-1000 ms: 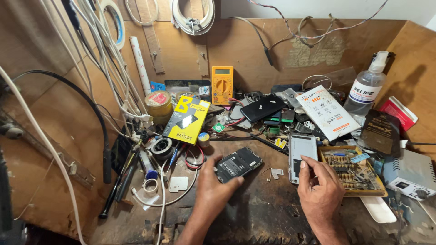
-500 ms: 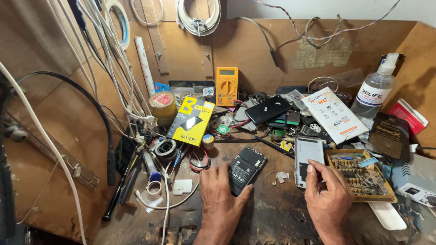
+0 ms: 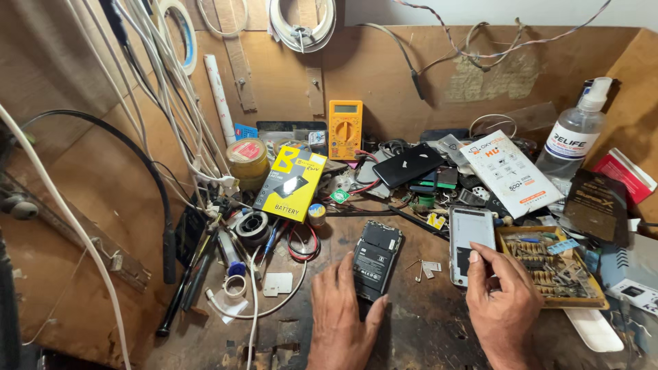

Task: The person holds a smartphone and uses a metal prying tool to separate the back cover from the frame. The back cover is removed, exposing the battery and internal components. The person then uses a plastic spudger to lift the battery slightly.

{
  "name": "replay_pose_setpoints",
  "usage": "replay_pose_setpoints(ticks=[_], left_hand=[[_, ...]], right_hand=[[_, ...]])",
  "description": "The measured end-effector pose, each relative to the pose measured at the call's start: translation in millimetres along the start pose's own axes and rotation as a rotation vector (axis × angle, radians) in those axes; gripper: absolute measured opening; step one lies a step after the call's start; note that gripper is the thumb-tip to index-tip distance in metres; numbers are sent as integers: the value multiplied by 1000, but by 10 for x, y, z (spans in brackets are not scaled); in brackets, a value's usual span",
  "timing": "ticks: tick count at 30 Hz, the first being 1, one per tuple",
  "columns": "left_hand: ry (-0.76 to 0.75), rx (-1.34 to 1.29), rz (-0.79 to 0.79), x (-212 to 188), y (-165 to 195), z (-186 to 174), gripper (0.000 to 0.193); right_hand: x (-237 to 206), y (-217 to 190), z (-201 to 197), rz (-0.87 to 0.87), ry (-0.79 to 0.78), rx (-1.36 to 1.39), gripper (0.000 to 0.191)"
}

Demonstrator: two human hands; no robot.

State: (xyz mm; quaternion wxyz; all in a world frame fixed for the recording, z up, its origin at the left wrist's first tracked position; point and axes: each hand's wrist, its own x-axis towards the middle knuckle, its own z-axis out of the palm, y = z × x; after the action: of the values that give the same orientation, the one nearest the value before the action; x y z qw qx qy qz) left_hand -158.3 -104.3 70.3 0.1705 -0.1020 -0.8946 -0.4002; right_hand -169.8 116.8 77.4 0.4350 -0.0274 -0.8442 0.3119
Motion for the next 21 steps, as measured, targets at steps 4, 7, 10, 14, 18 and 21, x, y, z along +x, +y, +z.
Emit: replay_pose_setpoints(ticks=[4, 7, 10, 14, 18, 21], left_hand=[[-15, -24, -45, 33, 25, 44, 92], [-39, -14, -75, 62, 45, 35, 93], [-26, -18, -60, 80, 61, 21, 89], [-1, -13, -33, 95, 59, 25, 83], [11, 12, -13, 147, 47, 65, 79], [47, 0, 20, 176, 23, 70, 79]], right_hand=[[5, -3, -3, -18, 11, 3, 14], [7, -6, 0, -11, 9, 4, 14], [0, -16, -5, -14, 15, -5, 14], [7, -25, -23, -31, 9, -21, 15], [13, -33, -22, -45, 24, -50, 14], [-2, -34, -21, -51, 43, -49, 14]])
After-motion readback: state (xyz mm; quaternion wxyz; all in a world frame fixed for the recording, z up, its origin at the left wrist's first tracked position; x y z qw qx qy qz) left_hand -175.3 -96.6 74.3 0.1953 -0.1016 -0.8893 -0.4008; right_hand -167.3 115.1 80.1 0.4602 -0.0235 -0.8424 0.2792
